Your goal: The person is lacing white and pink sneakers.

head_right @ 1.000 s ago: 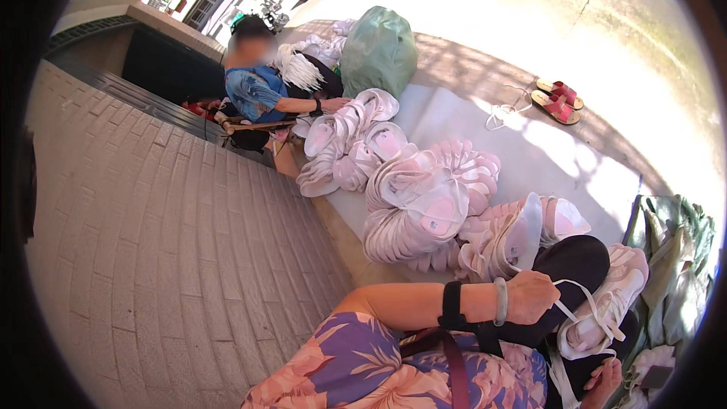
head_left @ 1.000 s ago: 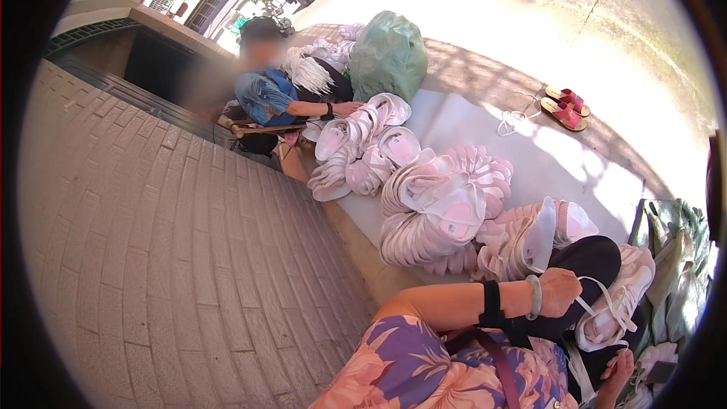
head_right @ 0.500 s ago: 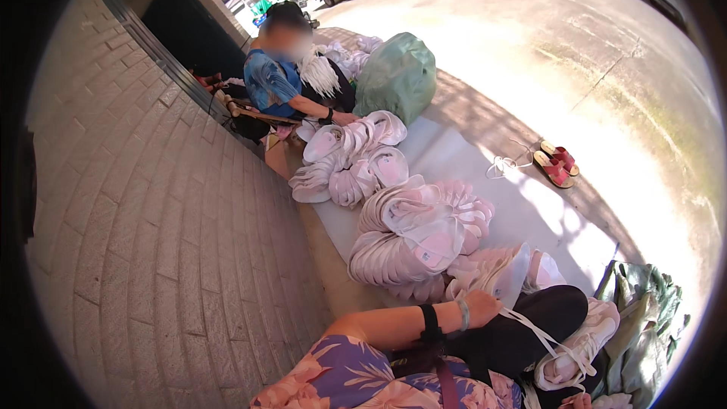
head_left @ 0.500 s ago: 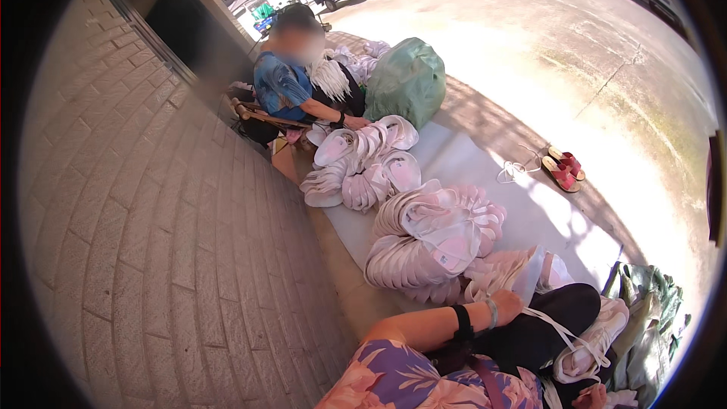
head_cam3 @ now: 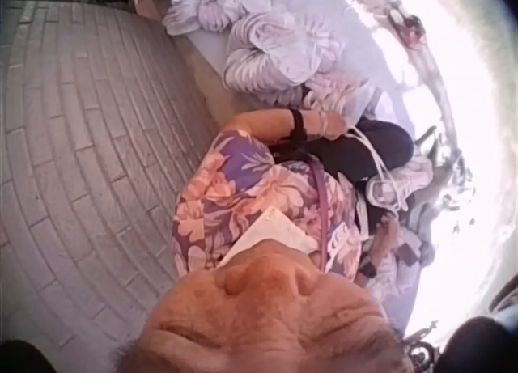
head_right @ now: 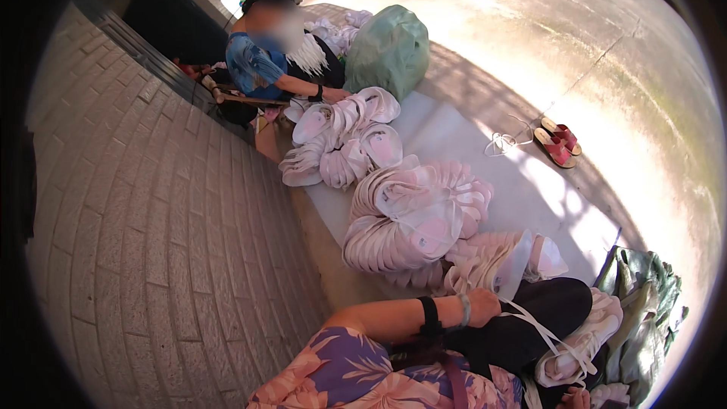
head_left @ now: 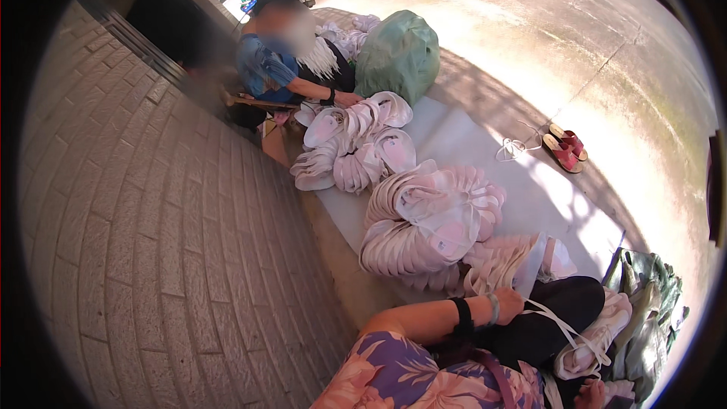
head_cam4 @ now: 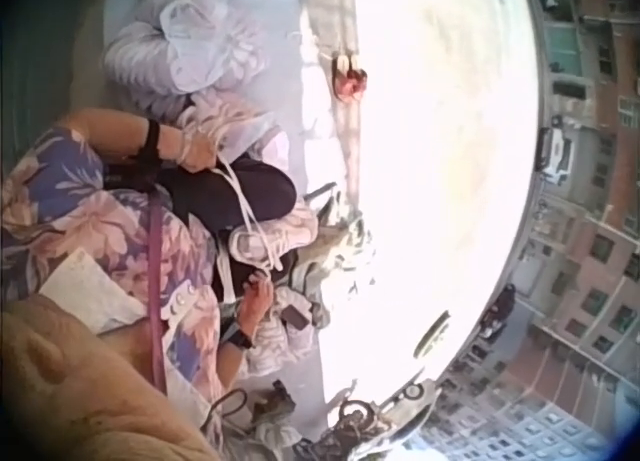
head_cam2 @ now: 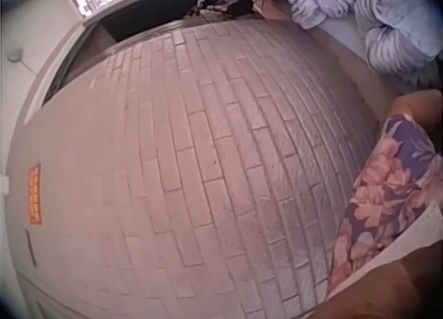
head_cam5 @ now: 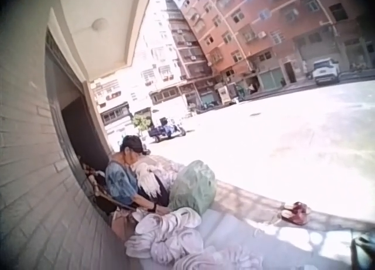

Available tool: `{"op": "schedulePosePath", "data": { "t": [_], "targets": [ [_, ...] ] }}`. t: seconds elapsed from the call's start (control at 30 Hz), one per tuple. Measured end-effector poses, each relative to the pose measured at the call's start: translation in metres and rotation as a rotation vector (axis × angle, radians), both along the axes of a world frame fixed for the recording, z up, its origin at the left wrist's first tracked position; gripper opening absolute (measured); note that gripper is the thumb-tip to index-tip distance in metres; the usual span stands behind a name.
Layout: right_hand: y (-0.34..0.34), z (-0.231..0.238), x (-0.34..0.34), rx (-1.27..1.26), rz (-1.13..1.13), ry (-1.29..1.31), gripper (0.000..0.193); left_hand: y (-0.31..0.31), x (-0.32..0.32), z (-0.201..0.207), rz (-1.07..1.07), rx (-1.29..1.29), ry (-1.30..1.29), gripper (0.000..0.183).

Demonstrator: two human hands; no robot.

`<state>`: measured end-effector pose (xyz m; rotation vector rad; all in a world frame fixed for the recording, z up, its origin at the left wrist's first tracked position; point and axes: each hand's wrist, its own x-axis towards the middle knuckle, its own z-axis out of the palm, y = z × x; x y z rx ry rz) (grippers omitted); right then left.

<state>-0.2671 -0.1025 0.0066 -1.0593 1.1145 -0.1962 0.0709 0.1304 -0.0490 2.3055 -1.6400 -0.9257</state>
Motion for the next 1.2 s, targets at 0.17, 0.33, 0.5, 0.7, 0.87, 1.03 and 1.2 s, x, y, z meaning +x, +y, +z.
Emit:
{"op": "schedulePosePath", "data": {
  "t": [0.17,0.33,0.5,0.7,0.87,1.03,1.2],
  "targets": [
    [-0.001,-0.004,0.001,0.046,0.031,-0.066,0.018,0.0,-0.004,-0.006,-0.012,0.02,-0.018,0.013],
    [0.0,0.001,0.004,0.061,-0.033,0.07,0.02,-0.009,0.006,0.011,0.032,-0.115,-0.013,0.011],
    [-0.009,-0.01,-0.002,-0.309,0.303,0.2,0.028,-0.034,-0.002,0.052,0.056,0.102,0.871,0.017],
    [-0.012,-0.019,-0.009,-0.732,0.53,0.174,0.022,-0.061,-0.015,0.036,-0.047,0.264,0.956,0.02],
    [0.002,0.012,0.019,0.052,-0.008,0.008,0.014,-0.063,-0.017,0.033,-0.057,0.242,0.928,0.018],
    [0.001,0.002,0.012,-0.059,0.086,-0.123,0.015,-0.064,-0.018,0.036,-0.037,0.26,0.887,0.017],
    [0.002,0.011,0.02,0.081,-0.032,-0.079,0.013,-0.066,-0.017,0.026,-0.029,0.223,0.899,0.017]
  ]
}}
